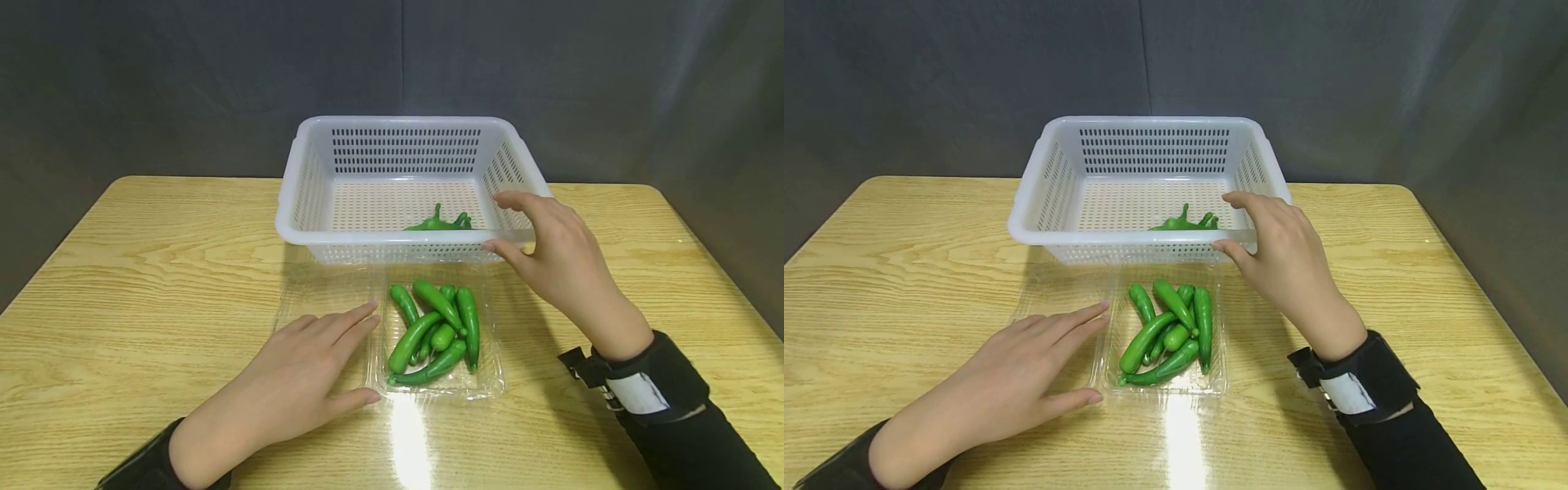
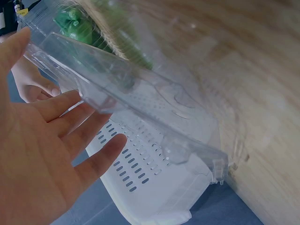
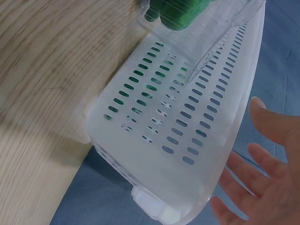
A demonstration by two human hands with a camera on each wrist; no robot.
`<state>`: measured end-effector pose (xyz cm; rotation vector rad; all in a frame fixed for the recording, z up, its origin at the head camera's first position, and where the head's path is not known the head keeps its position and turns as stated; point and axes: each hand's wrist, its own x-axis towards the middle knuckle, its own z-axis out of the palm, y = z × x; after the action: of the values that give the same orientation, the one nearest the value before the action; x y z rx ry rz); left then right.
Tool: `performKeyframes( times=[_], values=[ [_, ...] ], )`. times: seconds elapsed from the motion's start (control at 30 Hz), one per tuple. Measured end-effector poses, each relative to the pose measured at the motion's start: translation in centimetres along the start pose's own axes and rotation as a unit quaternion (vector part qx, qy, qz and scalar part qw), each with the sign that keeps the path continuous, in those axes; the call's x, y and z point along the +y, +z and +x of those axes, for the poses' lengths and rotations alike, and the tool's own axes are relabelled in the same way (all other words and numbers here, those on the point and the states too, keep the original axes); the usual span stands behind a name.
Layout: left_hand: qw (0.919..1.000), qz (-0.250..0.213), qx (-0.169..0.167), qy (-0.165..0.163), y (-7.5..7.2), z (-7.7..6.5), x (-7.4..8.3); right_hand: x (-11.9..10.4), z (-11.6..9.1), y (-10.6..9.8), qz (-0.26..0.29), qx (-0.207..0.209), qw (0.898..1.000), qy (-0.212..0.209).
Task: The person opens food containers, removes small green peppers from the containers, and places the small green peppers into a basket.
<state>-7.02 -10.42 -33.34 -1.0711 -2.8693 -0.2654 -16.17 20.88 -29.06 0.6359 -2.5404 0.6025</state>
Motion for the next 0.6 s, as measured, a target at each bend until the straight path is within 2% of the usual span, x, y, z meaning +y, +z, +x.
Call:
performKeyframes(
  times=[0.37, 0.6],
  values=[
    [1.0, -0.001, -0.004, -0.002, -0.03, -0.05, -0.01, 0.08, -0.09, 0.06, -0.003, 0.001, 1.0, -0.001],
    [1.0, 0.002, 0.0, -0.001, -0.04, -0.04, -0.01, 0.08, -0.1, 0.2, 0.01, 0.019, 1.0, -0.02]
  ],
)
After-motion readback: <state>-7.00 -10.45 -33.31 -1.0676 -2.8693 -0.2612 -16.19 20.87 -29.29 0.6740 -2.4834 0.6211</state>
